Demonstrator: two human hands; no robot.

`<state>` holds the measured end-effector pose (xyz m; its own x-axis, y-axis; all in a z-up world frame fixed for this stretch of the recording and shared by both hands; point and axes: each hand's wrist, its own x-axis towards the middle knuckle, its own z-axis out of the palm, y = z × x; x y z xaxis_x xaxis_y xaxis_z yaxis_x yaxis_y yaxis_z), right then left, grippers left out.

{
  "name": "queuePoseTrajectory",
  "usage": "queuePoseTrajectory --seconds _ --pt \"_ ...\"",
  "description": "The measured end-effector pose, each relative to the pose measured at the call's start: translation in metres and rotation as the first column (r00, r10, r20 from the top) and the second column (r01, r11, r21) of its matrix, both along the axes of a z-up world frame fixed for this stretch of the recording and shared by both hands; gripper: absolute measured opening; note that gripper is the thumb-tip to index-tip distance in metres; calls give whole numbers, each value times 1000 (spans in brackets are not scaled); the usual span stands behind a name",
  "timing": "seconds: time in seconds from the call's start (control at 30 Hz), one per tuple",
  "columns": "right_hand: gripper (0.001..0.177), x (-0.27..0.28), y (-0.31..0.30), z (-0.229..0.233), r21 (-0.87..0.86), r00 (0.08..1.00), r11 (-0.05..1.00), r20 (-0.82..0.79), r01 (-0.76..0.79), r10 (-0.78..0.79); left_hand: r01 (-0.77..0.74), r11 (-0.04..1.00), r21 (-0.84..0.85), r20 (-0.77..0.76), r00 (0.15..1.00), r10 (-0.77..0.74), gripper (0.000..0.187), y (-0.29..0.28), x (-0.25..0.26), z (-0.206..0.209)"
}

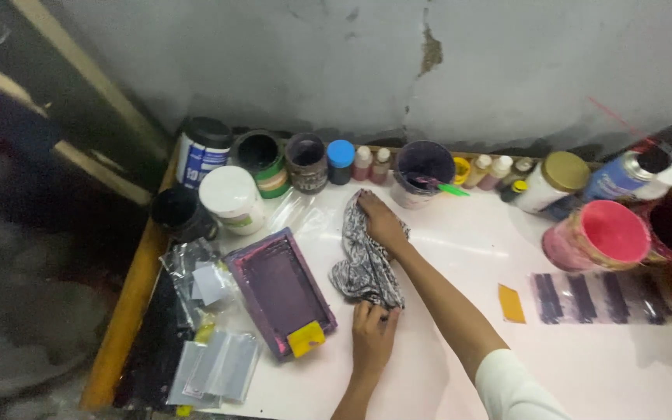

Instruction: The person wipes a white table surface with a patterned cloth, moving various items like paint containers and a tray aside to reach different areas. They clean the table thoroughly, then wipe their hands with the cloth before placing it back on the table.

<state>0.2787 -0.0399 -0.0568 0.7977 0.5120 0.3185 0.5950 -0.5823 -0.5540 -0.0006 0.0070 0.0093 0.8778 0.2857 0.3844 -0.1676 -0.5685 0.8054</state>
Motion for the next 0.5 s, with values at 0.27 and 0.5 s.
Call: queuePoseTrajectory --seconds 0.27,0.5 --pt "50 -85 -1 68 49 961 986 -223 -159 166 127 991 28 5 992 -127 35 1 -2 7" --pt "77 -54 -27 59 -273 994 956 -25 -107 104 153 988 34 23 988 -154 34 1 -4 11"
